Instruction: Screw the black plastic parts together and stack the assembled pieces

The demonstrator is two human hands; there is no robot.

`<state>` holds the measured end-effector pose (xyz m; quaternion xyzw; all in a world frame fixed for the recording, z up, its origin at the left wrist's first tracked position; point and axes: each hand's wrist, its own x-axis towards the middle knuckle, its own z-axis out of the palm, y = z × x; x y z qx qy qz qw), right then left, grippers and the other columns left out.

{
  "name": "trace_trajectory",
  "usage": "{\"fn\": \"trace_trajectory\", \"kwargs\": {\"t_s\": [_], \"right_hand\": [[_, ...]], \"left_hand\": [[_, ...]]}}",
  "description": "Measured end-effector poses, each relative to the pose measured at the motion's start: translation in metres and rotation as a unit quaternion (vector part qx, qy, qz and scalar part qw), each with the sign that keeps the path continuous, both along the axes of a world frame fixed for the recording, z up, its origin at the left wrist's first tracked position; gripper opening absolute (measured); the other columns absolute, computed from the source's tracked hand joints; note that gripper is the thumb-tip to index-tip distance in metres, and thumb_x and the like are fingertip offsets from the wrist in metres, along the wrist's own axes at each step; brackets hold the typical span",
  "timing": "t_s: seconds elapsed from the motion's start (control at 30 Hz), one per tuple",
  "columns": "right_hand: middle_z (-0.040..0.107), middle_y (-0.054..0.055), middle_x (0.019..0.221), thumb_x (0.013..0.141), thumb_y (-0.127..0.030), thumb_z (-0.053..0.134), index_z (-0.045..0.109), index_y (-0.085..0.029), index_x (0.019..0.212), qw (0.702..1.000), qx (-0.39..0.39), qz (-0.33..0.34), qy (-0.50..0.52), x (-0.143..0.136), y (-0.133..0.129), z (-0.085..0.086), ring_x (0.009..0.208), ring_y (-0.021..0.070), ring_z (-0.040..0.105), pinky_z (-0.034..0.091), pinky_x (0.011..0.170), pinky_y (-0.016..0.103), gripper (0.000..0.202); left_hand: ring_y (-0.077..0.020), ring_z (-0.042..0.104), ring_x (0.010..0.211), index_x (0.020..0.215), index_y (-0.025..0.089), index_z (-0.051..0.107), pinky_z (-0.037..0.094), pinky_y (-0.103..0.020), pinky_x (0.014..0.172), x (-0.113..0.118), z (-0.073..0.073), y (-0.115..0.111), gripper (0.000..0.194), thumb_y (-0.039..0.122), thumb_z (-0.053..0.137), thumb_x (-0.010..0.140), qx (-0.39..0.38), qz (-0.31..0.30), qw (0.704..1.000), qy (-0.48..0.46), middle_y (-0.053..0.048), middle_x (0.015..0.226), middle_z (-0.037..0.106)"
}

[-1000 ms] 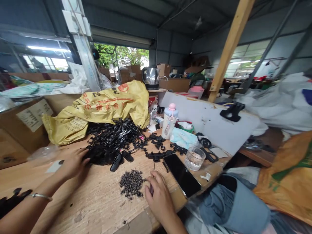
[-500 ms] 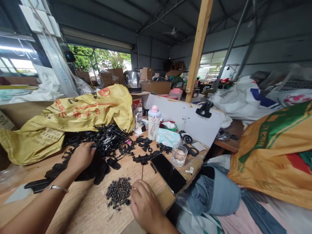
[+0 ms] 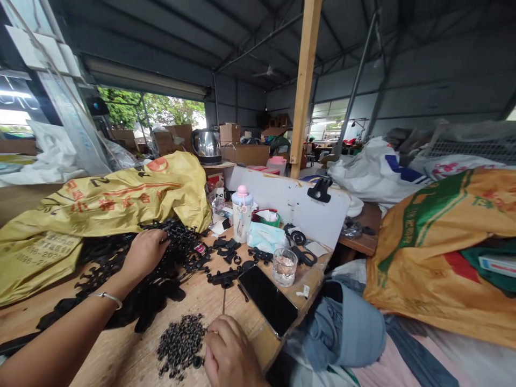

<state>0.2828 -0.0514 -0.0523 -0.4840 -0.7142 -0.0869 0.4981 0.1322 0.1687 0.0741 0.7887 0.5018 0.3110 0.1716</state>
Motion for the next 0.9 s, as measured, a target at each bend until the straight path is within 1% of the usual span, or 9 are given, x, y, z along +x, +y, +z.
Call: {"fn": "trace_trajectory", "kwargs": {"t_s": [0.13,0.3,0.4,0.47,0.53,0.63,0.73,0.8,0.9], "right_hand": [[0.055,0.007,0.077,0.073,-0.001,0.039,0.056,-0.016,0.082,0.999,-0.039,0.001,0.008,0.001,-0.002,0.0,0.077,0.0185,0.052,0.048,0.068,0.033,0.024],[0.056,0.007,0.079,0.078,-0.005,0.041,0.057,-0.017,0.084,0.996,-0.066,-0.006,0.066,0.006,-0.009,0.001,0.079,0.0188,0.054,0.048,0.071,0.033,0.021],[0.059,0.007,0.084,0.081,-0.011,0.043,0.057,-0.017,0.09,0.979,-0.098,0.016,0.176,-0.004,-0.019,0.007,0.08,0.0171,0.057,0.048,0.072,0.03,0.018],[0.06,0.007,0.086,0.083,-0.018,0.046,0.057,-0.017,0.097,0.944,-0.172,0.054,0.277,-0.019,-0.023,0.012,0.078,0.0154,0.058,0.049,0.068,0.027,0.017],[0.062,0.006,0.084,0.081,-0.026,0.052,0.056,-0.016,0.1,0.89,-0.253,0.104,0.365,-0.036,-0.024,0.018,0.073,0.0143,0.059,0.049,0.064,0.024,0.022],[0.059,0.002,0.069,0.075,-0.032,0.058,0.058,-0.014,0.085,0.833,-0.317,0.131,0.434,-0.052,-0.018,0.025,0.062,0.0125,0.057,0.046,0.056,0.022,0.021],[0.054,-0.002,0.058,0.075,-0.034,0.056,0.056,-0.014,0.072,0.814,-0.356,0.138,0.439,-0.052,-0.01,0.029,0.051,0.0099,0.053,0.042,0.05,0.02,0.02],[0.055,-0.001,0.058,0.077,-0.034,0.053,0.055,-0.015,0.068,0.809,-0.379,0.16,0.421,-0.049,-0.007,0.032,0.049,0.0086,0.051,0.04,0.049,0.019,0.021],[0.055,-0.001,0.056,0.079,-0.031,0.049,0.054,-0.015,0.061,0.825,-0.387,0.153,0.382,-0.047,-0.005,0.04,0.046,0.0073,0.048,0.038,0.047,0.018,0.025]], "left_hand": [[-0.0252,0.057,0.094,0.078,0.016,0.057,0.045,-0.042,0.083,0.001,0.003,-0.039,0.017,0.033,0.058,0.074,-0.15,-0.006,0.977,-0.15,-0.008,0.086,0.063],[-0.0158,0.062,0.067,0.075,0.016,0.058,0.053,-0.031,0.066,-0.019,-0.023,-0.134,0.021,0.035,0.064,0.069,-0.347,-0.048,0.894,-0.278,-0.005,0.071,0.063],[-0.0123,0.061,0.062,0.074,0.017,0.061,0.053,-0.024,0.06,-0.032,-0.037,-0.184,0.023,0.03,0.074,0.06,-0.443,0.016,0.799,-0.407,-0.001,0.07,0.063],[-0.0124,0.061,0.064,0.079,0.018,0.064,0.053,-0.023,0.061,-0.036,-0.041,-0.204,0.03,0.027,0.078,0.054,-0.459,0.067,0.752,-0.469,0.0,0.072,0.065],[-0.014,0.062,0.066,0.081,0.018,0.066,0.052,-0.024,0.062,-0.036,-0.043,-0.213,0.034,0.031,0.078,0.052,-0.451,0.078,0.749,-0.479,-0.001,0.074,0.067],[-0.0166,0.062,0.071,0.075,0.016,0.068,0.05,-0.025,0.068,-0.034,-0.05,-0.213,0.028,0.034,0.075,0.055,-0.443,0.012,0.782,-0.438,-0.004,0.075,0.069],[-0.0155,0.062,0.069,0.072,0.018,0.064,0.048,-0.024,0.069,-0.036,-0.063,-0.207,0.021,0.031,0.073,0.059,-0.398,-0.029,0.82,-0.409,-0.002,0.068,0.068],[-0.0136,0.06,0.063,0.068,0.02,0.057,0.046,-0.022,0.062,-0.038,-0.072,-0.204,0.023,0.03,0.075,0.057,-0.357,-0.002,0.834,-0.421,0.002,0.061,0.065],[-0.0133,0.06,0.061,0.069,0.021,0.054,0.046,-0.022,0.06,-0.038,-0.078,-0.204,0.027,0.031,0.075,0.056,-0.341,0.014,0.835,-0.431,0.003,0.062,0.063]]}}
